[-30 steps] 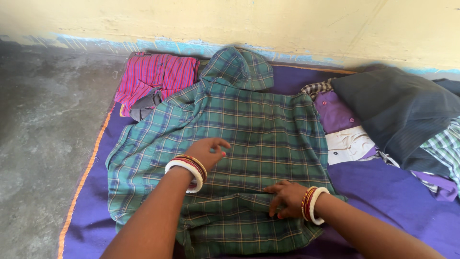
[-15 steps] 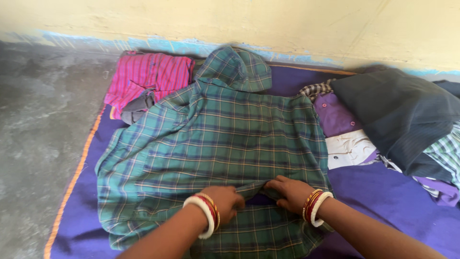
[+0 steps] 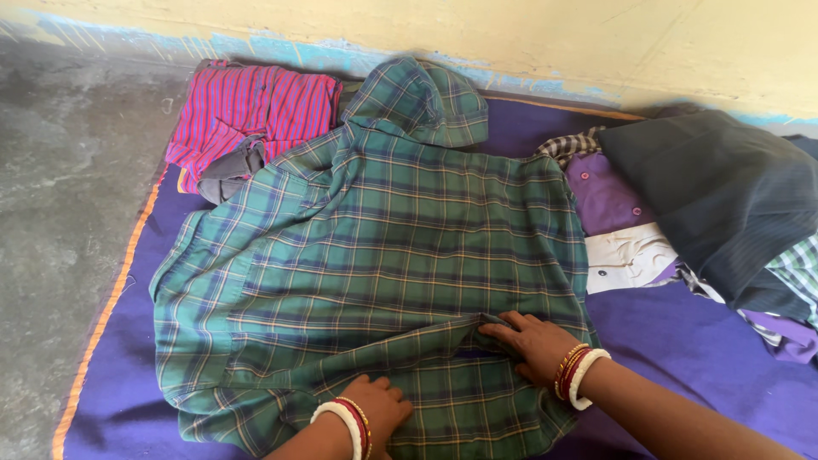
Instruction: The person folds a green plaid shirt on a purple mat. They smooth the fabric, fold the sleeves inward, fold the bottom up, and then fold the shirt in half to create a compact bundle.
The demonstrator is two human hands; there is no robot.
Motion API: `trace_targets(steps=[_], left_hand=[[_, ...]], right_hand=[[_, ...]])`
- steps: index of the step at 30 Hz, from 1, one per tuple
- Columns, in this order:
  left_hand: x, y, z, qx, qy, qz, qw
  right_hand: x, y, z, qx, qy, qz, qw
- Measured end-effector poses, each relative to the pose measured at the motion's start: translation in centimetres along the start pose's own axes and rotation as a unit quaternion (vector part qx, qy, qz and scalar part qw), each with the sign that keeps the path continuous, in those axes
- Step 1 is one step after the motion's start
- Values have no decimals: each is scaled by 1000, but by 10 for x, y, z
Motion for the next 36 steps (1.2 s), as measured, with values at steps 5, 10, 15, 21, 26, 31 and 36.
trace_targets(steps=[5, 10, 15, 21, 26, 31, 36], left_hand=[[-11, 11, 4, 17, -2, -26, 1000], [-7, 5, 9, 24, -67, -54, 996], [1, -2, 21, 27, -159, -204, 966], [19, -8, 55, 35, -478, -362, 799], [64, -11, 46, -102, -670, -346, 648], [83, -58, 34, -22, -492, -282, 823], [66, -103, 54, 171, -182, -305, 919]], right_hand=[[0, 0, -2, 8, 26, -3, 1000], [-2, 1, -3, 11, 39, -9, 999], [4, -4, 3, 61, 47, -96, 992], [21, -40, 42, 280, 142, -196, 929], [6, -30, 63, 80, 284, 97, 950], [41, -7, 43, 177, 681, 149, 694], [69, 8, 17, 145, 788, 189, 568]])
Point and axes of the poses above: each hand's wrist, its own y-axis towards the middle knuckle, its own x-axis out of the back of the hand, z = x × y, the point moved 4 cm from there along y, towards the middle knuckle, and after that the axes turned 15 degrees about -x, right-handed, at the moved point
